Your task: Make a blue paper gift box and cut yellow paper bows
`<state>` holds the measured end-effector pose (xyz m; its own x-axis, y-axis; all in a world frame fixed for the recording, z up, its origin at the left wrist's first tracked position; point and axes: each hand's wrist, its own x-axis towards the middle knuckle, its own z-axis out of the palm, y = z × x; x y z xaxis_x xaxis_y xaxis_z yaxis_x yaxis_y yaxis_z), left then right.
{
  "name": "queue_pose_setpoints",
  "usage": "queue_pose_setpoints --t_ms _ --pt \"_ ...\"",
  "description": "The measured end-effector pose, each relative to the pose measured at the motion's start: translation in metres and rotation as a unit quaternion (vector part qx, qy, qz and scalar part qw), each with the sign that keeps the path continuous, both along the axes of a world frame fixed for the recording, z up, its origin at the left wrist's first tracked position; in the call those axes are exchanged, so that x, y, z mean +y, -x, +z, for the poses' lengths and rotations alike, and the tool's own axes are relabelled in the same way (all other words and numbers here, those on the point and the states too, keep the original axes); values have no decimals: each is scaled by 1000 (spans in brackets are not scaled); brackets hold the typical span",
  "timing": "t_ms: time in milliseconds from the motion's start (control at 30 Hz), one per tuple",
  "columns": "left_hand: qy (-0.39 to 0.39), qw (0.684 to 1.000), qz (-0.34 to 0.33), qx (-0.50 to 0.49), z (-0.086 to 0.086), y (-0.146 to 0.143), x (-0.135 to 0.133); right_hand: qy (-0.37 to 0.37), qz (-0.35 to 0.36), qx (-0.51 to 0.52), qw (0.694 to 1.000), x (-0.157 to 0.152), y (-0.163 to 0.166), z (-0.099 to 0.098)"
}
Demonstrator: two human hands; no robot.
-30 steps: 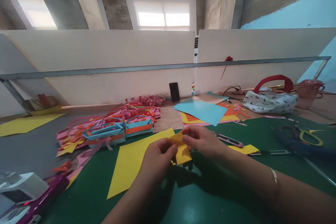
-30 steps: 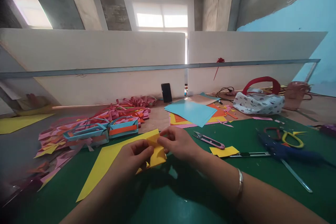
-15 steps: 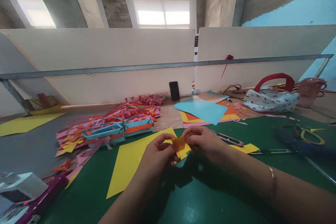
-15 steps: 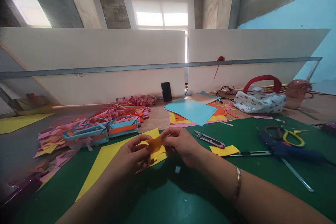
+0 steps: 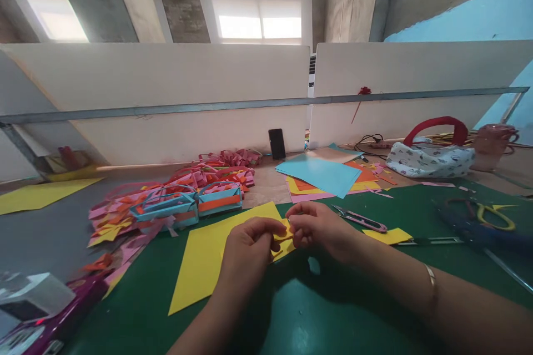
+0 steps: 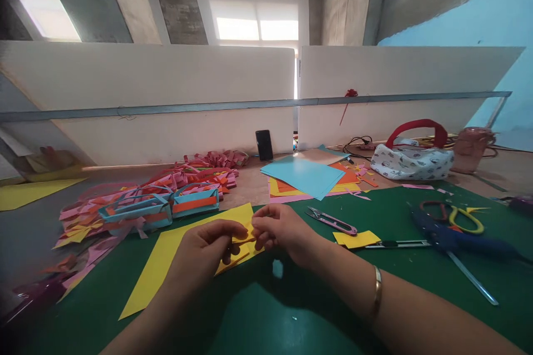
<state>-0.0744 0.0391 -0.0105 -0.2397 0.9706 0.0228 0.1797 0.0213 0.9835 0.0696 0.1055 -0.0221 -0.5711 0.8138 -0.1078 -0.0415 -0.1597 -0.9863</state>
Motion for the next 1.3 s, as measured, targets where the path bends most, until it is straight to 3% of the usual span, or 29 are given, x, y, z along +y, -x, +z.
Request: queue_pose_setpoints --t_ms 167,700,867,1033,1300 --pt "-56 995 10 84 -2 -1 -1 2 7 -52 999 -4 1 4" --pt "-45 991 -12 125 -5 0 1 -74 -33 -102 992 -10 2 9" --pt "-14 996 -33 78 -3 -1 2 -83 -50 -107 990 -8 2 8" --pt "66 993 -32 -93 2 -4 3 -115 -62 -106 986 -8 1 7" --pt "86 991 -23 -98 -9 -1 7 -226 -46 -109 967 -7 2 4"
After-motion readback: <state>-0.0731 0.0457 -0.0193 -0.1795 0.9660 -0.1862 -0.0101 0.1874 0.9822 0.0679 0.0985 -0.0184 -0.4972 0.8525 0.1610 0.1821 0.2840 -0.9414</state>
